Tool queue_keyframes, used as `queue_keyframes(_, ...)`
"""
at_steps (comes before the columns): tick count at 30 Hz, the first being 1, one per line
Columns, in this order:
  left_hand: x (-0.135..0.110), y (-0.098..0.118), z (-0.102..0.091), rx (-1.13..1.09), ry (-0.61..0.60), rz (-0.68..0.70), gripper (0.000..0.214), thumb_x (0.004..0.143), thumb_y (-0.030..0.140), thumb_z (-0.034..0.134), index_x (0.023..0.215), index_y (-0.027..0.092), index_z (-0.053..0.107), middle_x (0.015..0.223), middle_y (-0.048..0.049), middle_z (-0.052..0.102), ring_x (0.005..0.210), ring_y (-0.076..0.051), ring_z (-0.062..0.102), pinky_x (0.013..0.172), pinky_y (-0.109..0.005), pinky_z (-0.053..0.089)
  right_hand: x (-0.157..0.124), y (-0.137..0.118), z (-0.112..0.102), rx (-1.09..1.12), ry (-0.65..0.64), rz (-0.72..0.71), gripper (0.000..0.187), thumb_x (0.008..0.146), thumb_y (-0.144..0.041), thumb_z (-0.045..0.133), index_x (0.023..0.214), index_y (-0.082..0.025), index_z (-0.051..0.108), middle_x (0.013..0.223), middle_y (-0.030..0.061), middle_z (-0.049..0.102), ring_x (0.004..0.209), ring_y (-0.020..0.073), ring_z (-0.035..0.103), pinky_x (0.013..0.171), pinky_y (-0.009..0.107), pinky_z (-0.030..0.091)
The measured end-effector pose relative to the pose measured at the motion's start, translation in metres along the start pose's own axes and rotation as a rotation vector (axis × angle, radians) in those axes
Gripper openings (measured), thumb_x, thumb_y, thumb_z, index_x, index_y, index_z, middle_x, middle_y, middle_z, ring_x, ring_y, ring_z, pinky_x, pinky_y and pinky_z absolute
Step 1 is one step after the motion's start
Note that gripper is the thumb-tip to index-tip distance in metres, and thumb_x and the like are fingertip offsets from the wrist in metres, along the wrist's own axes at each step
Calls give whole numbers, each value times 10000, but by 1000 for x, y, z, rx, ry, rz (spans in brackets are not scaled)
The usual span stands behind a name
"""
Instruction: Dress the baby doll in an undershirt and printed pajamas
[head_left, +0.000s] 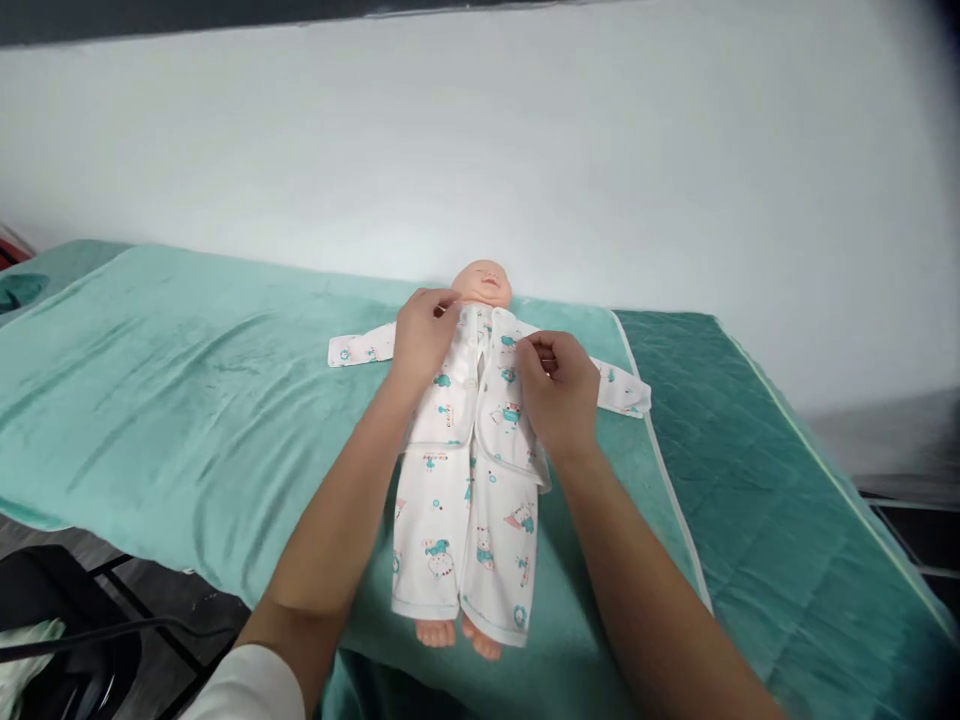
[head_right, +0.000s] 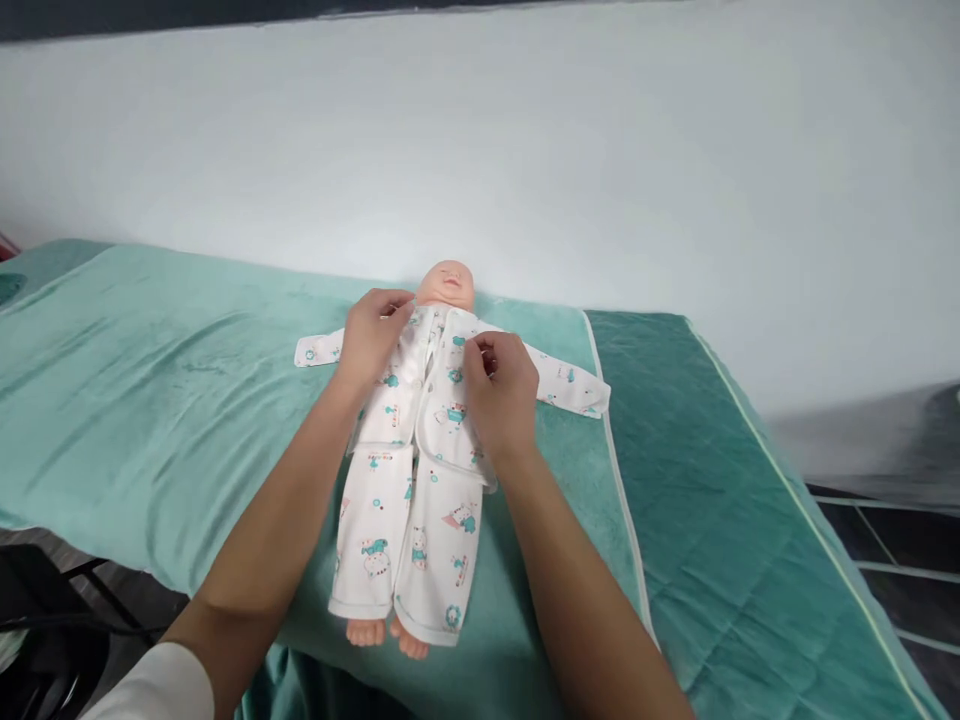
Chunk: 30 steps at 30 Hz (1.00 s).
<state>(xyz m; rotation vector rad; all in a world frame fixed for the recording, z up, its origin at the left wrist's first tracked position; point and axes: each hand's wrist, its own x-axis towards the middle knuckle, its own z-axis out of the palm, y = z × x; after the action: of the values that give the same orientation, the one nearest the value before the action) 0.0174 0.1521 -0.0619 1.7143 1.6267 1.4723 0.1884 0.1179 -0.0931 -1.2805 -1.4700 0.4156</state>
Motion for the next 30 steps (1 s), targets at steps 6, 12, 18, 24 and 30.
queue_keyframes(6, 23, -13, 27, 84, -186, -53, 149, 855, 156, 593, 794, 182, 726, 884, -59, 742, 854, -195, 655, 846, -326, 490, 45, -13, 36, -333, -164, 127, 270, 894, -457, 614, 795, -239, 490, 808, 66, 647, 783, 247, 590, 753, 380, 460)
queue_keyframes(12, 16, -21, 26, -5, -193, -78, 88, 870, 176, 601, 804, 193, 656, 888, -29, 718, 815, -164, 626, 786, -286, 486, 55, -10, 47, -365, -179, 209, 135, 876, -320, 567, 797, -241, 492, 827, 90, 676, 845, 280, 614, 782, 386, 459)
queue_keyframes(18, 18, -10, 33, -69, -111, -5, 110, 887, 142, 578, 802, 186, 632, 850, -20, 716, 782, -154, 626, 781, -285, 473, 58, 4, 41, -58, -112, 218, 65, 809, -264, 605, 760, -223, 609, 737, 26, 677, 726, 205, 593, 756, 353, 461)
queue_keyframes(24, 18, -4, 40, -140, -104, -81, 93, 880, 163, 599, 795, 188, 626, 823, -21, 713, 776, -155, 637, 776, -285, 485, 54, 16, 39, 402, -124, 322, 196, 750, -370, 706, 843, -200, 735, 798, 10, 722, 716, 164, 622, 708, 309, 503)
queue_keyframes(30, 17, -9, 39, -169, -138, -99, 70, 878, 183, 621, 818, 182, 658, 855, -31, 736, 803, -161, 654, 787, -293, 496, 53, 24, 41, 474, -144, 320, 257, 740, -398, 737, 908, -205, 760, 856, 22, 741, 782, 178, 665, 740, 320, 540)
